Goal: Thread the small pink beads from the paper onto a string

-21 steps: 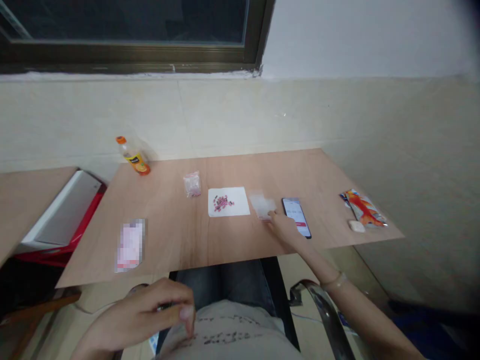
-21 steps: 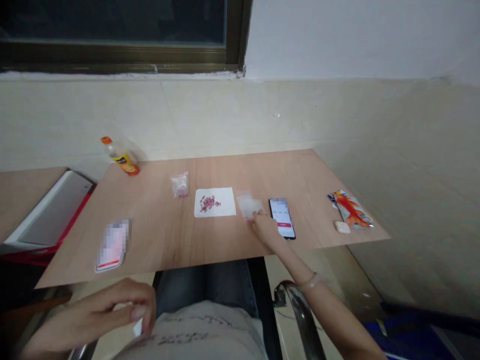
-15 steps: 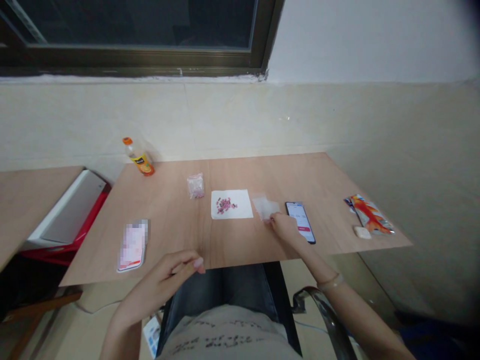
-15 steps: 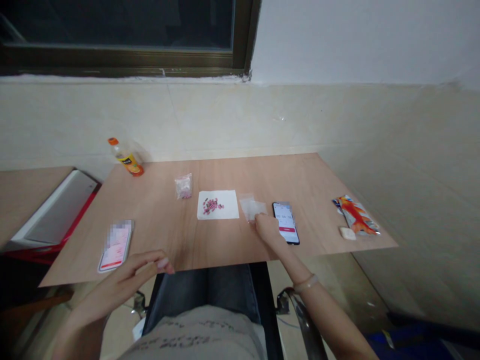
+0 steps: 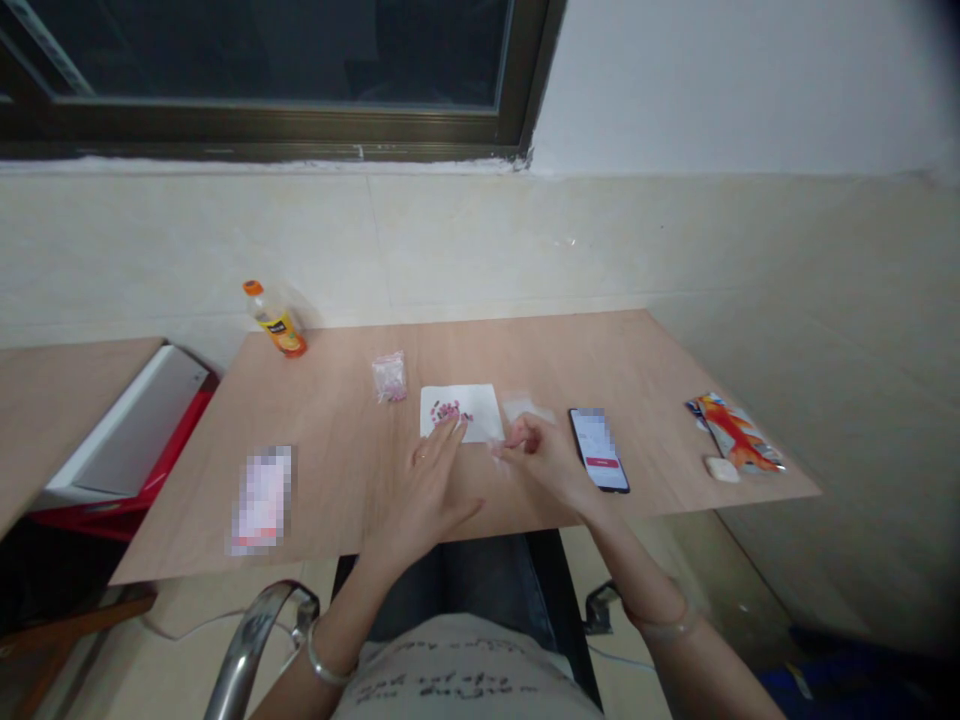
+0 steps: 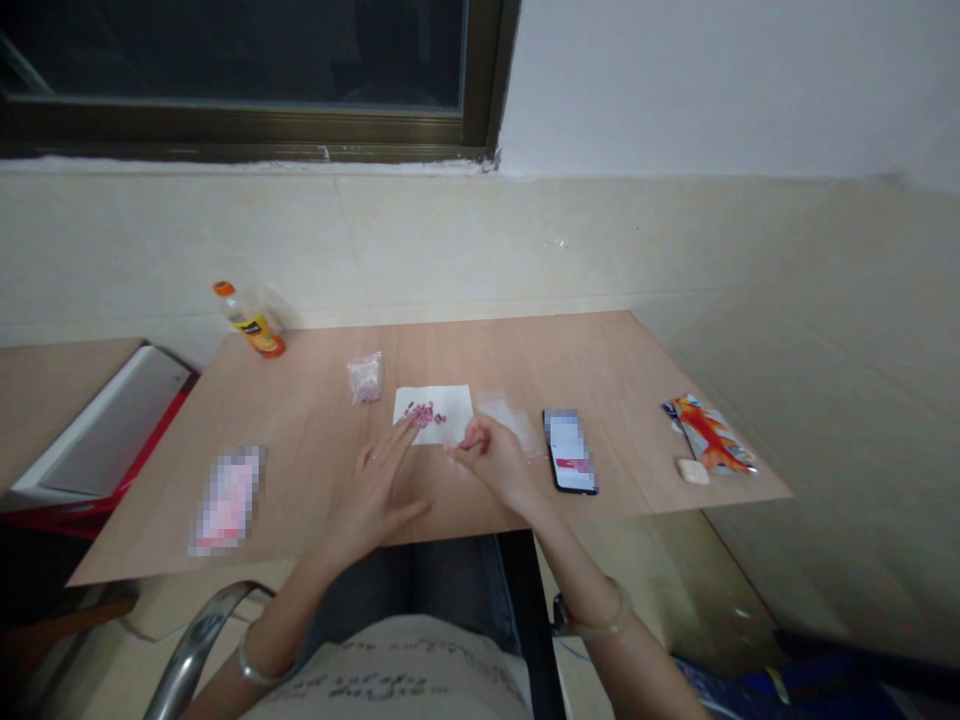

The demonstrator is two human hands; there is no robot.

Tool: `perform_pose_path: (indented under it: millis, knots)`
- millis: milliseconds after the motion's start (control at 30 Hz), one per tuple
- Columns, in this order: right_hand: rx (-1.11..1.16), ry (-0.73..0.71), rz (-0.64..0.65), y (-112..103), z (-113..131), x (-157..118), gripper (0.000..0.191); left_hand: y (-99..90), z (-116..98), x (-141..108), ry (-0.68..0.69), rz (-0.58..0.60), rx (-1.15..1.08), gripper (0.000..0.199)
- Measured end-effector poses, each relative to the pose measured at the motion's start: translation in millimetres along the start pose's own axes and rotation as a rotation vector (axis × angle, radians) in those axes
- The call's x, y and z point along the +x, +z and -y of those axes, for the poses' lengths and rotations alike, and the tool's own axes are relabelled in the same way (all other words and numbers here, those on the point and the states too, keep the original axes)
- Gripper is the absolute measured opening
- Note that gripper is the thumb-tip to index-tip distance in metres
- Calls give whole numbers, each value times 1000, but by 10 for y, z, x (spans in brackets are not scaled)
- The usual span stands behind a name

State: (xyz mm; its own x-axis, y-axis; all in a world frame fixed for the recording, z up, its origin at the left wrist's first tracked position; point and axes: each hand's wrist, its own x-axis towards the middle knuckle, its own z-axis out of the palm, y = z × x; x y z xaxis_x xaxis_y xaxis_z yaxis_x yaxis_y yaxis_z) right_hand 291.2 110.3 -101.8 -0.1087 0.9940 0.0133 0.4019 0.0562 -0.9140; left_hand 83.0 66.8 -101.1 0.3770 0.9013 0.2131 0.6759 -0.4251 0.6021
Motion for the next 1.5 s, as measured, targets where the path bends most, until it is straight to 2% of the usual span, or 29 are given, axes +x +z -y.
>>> perform_pose_path:
  millis: [67, 133, 200, 333, 400, 567, 667, 767, 933, 1133, 1333, 1500]
  knots:
    - [139, 2, 74, 187, 96, -4, 32, 68, -16, 52, 13, -12, 18, 92]
    - [191, 3, 89, 322, 150, 17, 34, 95, 9, 77, -13, -20, 14, 87]
    - [231, 21, 102, 399, 175, 55, 34, 87, 60, 76, -53, -36, 8, 80]
    - [363, 96, 230, 468, 209, 125, 31, 45, 166, 34, -72, -125, 14, 78]
    - [371, 83, 236, 502, 238, 141, 28, 44, 215, 15, -57, -172, 29, 76]
    - [243, -60, 182, 560, 264, 201, 11, 95, 373, -7, -100, -230, 74, 61]
    - [153, -101, 92, 535, 137, 336, 13, 122, 501, -29, -136, -265, 78, 53]
    - [22, -78, -56, 556, -120, 512, 15, 132, 621, -50, -192, -305, 74, 54]
    - [-297, 36, 39, 870, -510, 644, 11, 125, 724, -41, -217, -333, 56, 63]
    - [-485, 104, 18, 1236, -656, 671, 15, 123, 752, -22, -231, -388, -12, 71]
    - [-508, 81, 18, 1296, -760, 685, 15, 125, 772, -18, -234, -399, 5, 62]
    - [-542, -40, -9, 1284, -797, 627, 18, 146, 790, -18, -206, -410, 38, 63]
